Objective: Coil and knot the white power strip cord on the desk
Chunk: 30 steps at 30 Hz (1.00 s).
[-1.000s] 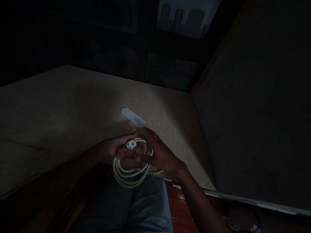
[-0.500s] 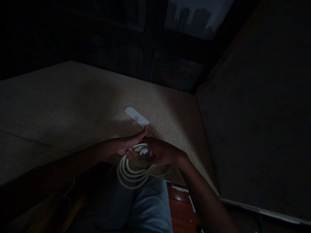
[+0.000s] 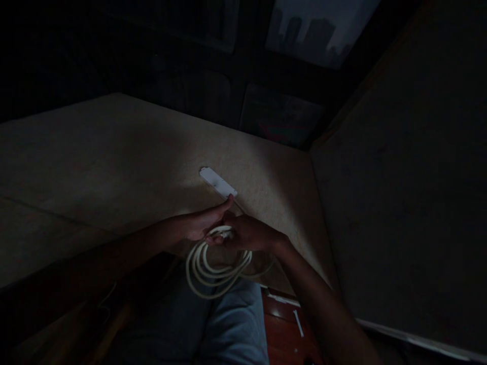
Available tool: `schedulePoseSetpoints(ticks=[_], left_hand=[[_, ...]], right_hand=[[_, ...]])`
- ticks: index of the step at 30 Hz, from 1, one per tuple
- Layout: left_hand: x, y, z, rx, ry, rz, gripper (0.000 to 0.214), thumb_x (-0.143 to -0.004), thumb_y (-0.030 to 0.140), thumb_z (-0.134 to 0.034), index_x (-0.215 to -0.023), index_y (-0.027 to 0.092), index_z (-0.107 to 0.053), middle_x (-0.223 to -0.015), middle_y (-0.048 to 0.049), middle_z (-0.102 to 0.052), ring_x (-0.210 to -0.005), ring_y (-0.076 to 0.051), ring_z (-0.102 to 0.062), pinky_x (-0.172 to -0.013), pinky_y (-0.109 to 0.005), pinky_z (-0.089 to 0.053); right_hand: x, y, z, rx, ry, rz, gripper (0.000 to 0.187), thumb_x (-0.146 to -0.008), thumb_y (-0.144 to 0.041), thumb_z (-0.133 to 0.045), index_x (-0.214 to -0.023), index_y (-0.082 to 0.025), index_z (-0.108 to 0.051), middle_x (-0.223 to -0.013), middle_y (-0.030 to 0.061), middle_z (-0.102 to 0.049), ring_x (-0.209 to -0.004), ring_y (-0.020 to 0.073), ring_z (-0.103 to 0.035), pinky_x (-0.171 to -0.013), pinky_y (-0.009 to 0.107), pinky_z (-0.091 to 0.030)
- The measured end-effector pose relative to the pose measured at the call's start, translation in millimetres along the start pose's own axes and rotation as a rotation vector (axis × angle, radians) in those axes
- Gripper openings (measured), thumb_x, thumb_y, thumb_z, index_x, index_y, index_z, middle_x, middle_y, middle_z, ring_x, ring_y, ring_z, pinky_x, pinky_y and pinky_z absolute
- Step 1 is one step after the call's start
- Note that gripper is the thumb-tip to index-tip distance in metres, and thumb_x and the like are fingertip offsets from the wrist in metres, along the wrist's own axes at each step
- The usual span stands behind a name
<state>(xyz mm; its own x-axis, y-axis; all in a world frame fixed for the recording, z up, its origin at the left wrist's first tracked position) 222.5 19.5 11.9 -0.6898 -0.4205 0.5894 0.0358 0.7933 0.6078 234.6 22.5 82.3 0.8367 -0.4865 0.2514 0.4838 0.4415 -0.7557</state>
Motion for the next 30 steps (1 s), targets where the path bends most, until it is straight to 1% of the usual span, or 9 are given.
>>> schedulePoseSetpoints(ticks=[3,6,9,11,14,18,24,27,30], left_hand=[[5.5,2.7,4.5,0.029,-0.079,-0.070,0.066,-0.082,0.075,-0.048,-0.085,0.011,-0.063,-0.060,-0.0053,-0.059,-0.046,-0.014,-0.053,-0.041,-0.023,-0.036],[16.0,1.2,2.7,0.141,-0.248,-0.181,0.054,-0.087,0.061,-0.055,-0.093,0.009,-0.066,-0.074,-0.0090,-0.067,-0.063,-0.019,-0.064,-0.065,-0.031,-0.051],[29.7,-0.2,0.7,0.316,-0.382,-0.397,0.047,-0.088,0.051,-0.059,-0.108,0.010,-0.066,-0.098,-0.0131,-0.070,-0.093,-0.024,-0.067,-0.092,-0.041,-0.047],[33.4,-7.1,0.3,0.399,-0.377,-0.519,0.047,-0.085,0.048,-0.065,-0.116,0.013,-0.065,-0.107,-0.0132,-0.069,-0.105,-0.026,-0.064,-0.100,-0.044,-0.042],[28.1,-20.5,-2.6,0.397,-0.231,-0.614,0.048,-0.078,0.046,-0.074,-0.109,0.011,-0.067,-0.104,-0.0137,-0.069,-0.103,-0.026,-0.064,-0.096,-0.041,-0.044],[17.4,-26.5,-0.9,0.366,0.010,-0.592,0.056,-0.067,0.063,-0.076,-0.082,0.011,-0.063,-0.075,-0.0063,-0.064,-0.074,-0.019,-0.064,-0.077,-0.033,-0.050],[26.0,-3.5,19.1,0.199,0.330,-0.613,0.048,-0.065,0.050,-0.082,-0.072,0.012,-0.053,-0.056,0.0044,-0.044,-0.047,-0.007,-0.044,-0.044,-0.019,-0.033],[23.4,-2.0,20.7,0.327,0.328,-0.508,0.041,-0.065,0.041,-0.084,-0.075,0.012,-0.056,-0.056,0.0051,-0.044,-0.042,-0.005,-0.037,-0.041,-0.019,-0.032],[15.9,-9.6,7.4,0.509,0.142,-0.314,0.038,-0.085,0.047,-0.063,-0.074,0.012,-0.056,-0.056,0.0010,-0.050,-0.042,-0.009,-0.042,-0.050,-0.026,-0.045]], right_hand=[[7.6,11.8,7.2,-0.149,0.058,-0.007,0.025,-0.084,-0.027,-0.059,-0.104,-0.015,-0.067,-0.096,0.0043,-0.068,-0.084,0.0160,-0.063,-0.077,0.026,-0.047],[23.6,43.6,19.0,-0.338,0.216,-0.204,0.025,-0.080,-0.034,-0.062,-0.092,-0.013,-0.063,-0.073,0.0000,-0.060,-0.061,0.0119,-0.055,-0.055,0.022,-0.043],[41.8,66.7,28.5,-0.515,0.419,-0.352,0.028,-0.071,-0.039,-0.066,-0.082,-0.014,-0.058,-0.060,-0.0032,-0.051,-0.049,0.0099,-0.047,-0.044,0.021,-0.038],[48.7,72.1,31.2,-0.604,0.533,-0.378,0.030,-0.066,-0.040,-0.067,-0.077,-0.015,-0.056,-0.056,-0.0037,-0.050,-0.045,0.0096,-0.046,-0.042,0.021,-0.036],[54.7,75.1,30.6,-0.719,0.671,-0.385,0.028,-0.063,-0.039,-0.067,-0.072,-0.015,-0.055,-0.054,-0.0033,-0.051,-0.042,0.0093,-0.045,-0.039,0.021,-0.034],[64.9,77.1,23.9,-0.797,0.755,-0.390,0.025,-0.060,-0.036,-0.068,-0.068,-0.016,-0.055,-0.052,-0.0031,-0.051,-0.040,0.0090,-0.043,-0.039,0.022,-0.032],[81.4,84.7,-0.7,-0.861,0.778,-0.390,0.025,-0.064,-0.036,-0.069,-0.073,-0.016,-0.059,-0.054,-0.0021,-0.055,-0.043,0.0120,-0.050,-0.045,0.024,-0.040],[89.2,89.8,-11.2,-0.886,0.868,-0.376,0.023,-0.066,-0.035,-0.069,-0.073,-0.016,-0.057,-0.053,-0.0024,-0.055,-0.044,0.0117,-0.050,-0.046,0.024,-0.040],[96.4,93.9,-20.2,-0.925,0.926,-0.361,0.025,-0.068,-0.037,-0.069,-0.068,-0.016,-0.055,-0.050,-0.0025,-0.052,-0.042,0.0106,-0.047,-0.045,0.023,-0.038]])
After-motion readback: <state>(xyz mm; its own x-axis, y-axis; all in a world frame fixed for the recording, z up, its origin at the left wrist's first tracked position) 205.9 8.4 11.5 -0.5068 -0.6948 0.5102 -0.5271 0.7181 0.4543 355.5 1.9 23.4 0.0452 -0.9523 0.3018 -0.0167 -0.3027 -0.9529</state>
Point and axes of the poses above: each hand's wrist, its own x-axis away from the middle knuckle, its own z-axis out of the back of the hand, y = z × x, the point moved 10 cm from there along -x, towards the middle knuckle
